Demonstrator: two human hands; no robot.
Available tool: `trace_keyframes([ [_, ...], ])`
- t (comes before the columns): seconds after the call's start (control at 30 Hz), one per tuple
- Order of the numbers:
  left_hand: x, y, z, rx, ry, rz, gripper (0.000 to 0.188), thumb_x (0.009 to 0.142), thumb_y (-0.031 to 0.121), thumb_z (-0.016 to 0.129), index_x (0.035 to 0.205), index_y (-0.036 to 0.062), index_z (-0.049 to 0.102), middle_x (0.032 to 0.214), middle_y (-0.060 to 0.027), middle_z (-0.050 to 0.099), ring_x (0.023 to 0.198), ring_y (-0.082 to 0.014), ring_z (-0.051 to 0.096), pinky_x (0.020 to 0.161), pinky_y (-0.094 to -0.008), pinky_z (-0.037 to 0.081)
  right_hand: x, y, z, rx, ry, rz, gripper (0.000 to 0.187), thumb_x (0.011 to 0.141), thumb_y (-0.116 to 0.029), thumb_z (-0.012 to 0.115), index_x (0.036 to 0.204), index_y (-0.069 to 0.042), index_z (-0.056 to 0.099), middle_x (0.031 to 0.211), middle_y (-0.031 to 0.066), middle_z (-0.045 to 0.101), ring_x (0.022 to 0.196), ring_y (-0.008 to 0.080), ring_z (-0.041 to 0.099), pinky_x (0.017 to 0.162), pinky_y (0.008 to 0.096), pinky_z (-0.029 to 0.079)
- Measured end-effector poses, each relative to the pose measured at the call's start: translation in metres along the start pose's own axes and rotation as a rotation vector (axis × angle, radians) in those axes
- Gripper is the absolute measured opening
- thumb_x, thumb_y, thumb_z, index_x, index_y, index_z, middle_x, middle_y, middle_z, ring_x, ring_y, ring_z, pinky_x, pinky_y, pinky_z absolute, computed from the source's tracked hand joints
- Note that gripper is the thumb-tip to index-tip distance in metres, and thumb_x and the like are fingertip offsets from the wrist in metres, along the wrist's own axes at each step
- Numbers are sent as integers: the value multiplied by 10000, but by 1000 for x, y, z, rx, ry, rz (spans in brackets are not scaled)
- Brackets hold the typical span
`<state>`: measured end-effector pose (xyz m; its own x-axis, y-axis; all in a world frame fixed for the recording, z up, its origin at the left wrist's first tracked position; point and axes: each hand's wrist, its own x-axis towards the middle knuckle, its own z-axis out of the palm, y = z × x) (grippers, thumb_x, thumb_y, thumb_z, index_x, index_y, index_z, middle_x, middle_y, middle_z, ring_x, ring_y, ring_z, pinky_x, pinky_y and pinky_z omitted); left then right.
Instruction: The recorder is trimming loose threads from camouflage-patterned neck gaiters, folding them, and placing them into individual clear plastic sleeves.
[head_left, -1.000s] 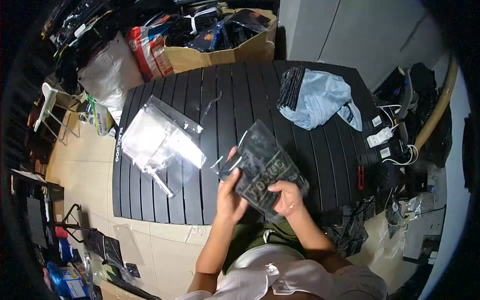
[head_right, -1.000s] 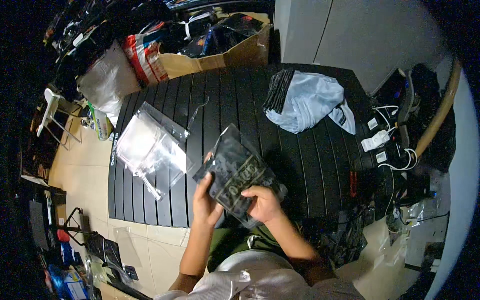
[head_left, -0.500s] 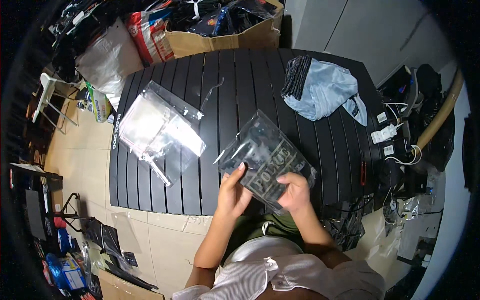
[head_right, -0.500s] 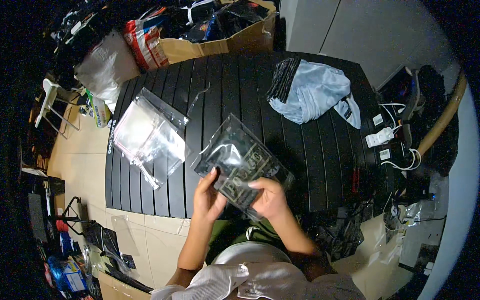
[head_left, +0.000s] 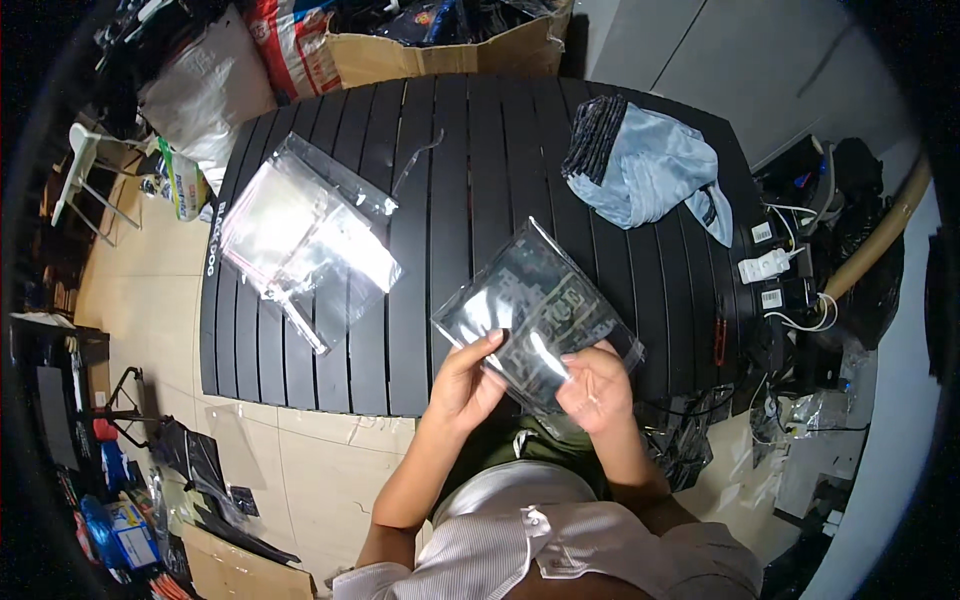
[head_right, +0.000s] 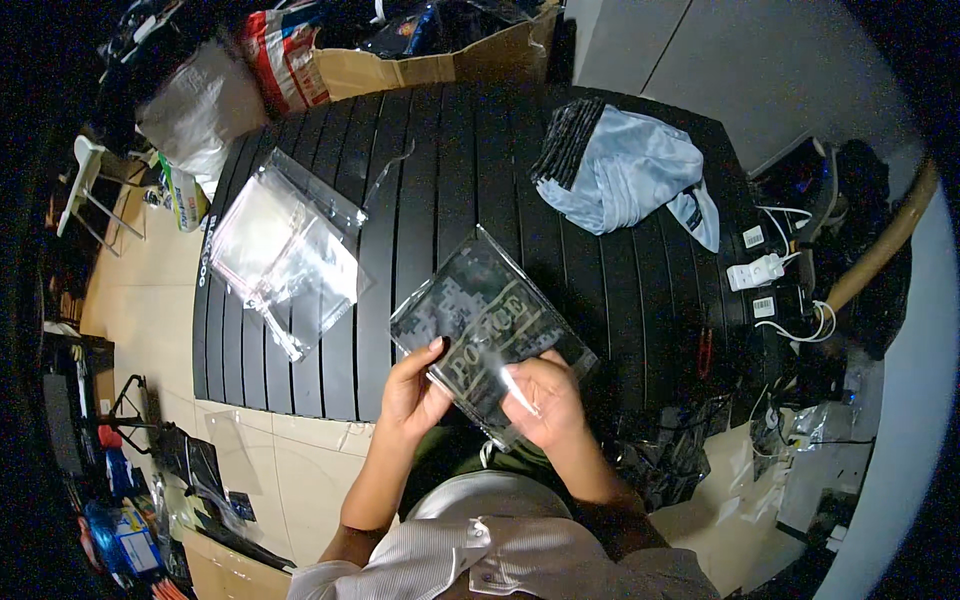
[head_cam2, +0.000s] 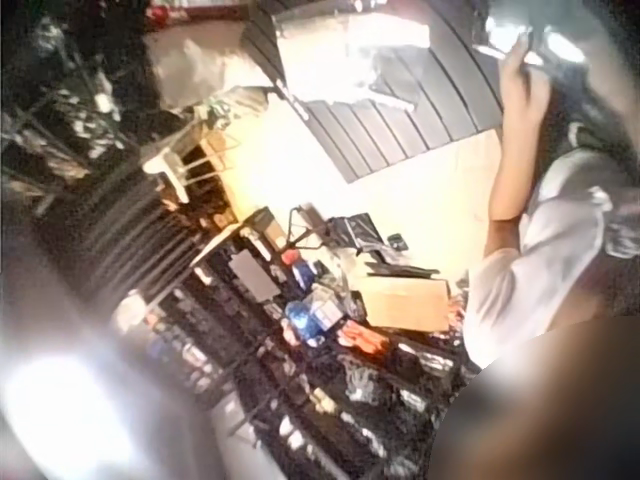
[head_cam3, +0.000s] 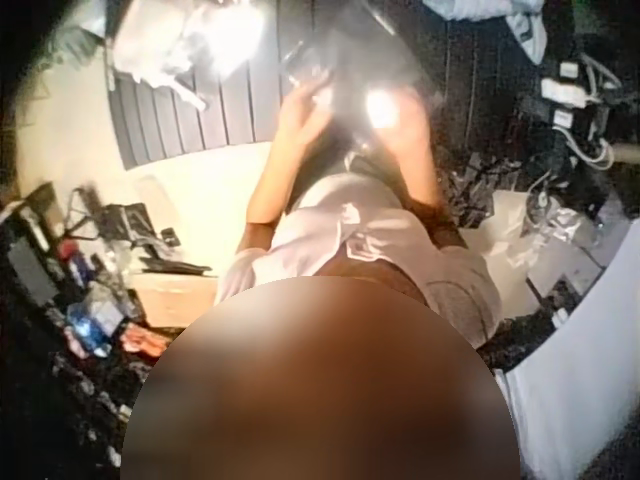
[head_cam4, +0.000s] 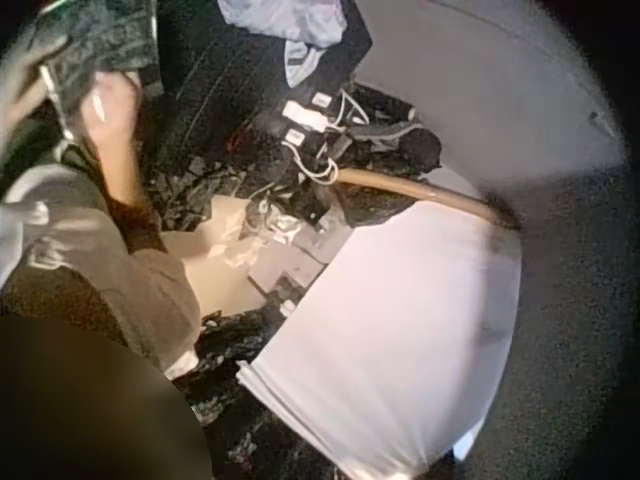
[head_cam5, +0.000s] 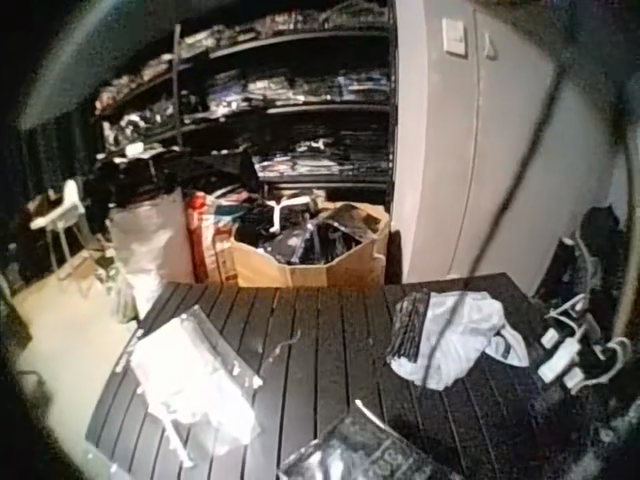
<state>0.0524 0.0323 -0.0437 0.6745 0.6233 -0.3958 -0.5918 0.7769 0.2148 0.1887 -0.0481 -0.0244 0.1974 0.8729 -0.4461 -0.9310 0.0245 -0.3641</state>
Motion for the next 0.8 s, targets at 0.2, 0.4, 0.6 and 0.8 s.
trace_keyframes([
  [0.2,-4,3,5,-99,-10,-113,346,827,20,526,1151,-62,438,1090,-159,560,990,-249,570,882,-361,464,-10,-15,2,-35,-47,54,304,713,52,484,1011,24,538,1035,135,592,977,249,555,868,355,423],
  [0.4,-8,14,4,-159,-144,-158,338,841,21,489,1154,-94,428,1101,-210,548,1011,-283,567,898,-400,463,-37,-29,2,-145,-249,69,429,755,31,408,1180,95,418,1211,187,482,1164,302,437,995,413,314],
  [0.6,-14,20,8,-199,-177,-210,316,844,28,486,1127,-107,450,1074,-218,565,992,-293,579,892,-408,467,-27,-56,-21,-1973,-65,-570,738,716,-28,647,1357,-103,290,1394,188,263,1284,313,288,1031,395,285],
  [0.8,-17,18,4,-170,-134,-269,315,864,59,475,1122,-120,446,1087,-230,554,991,-293,580,872,-423,479,7,-61,-22,-1762,-689,-1525,600,649,-118,713,1203,-91,483,1287,153,443,1225,308,388,1005,476,303],
])
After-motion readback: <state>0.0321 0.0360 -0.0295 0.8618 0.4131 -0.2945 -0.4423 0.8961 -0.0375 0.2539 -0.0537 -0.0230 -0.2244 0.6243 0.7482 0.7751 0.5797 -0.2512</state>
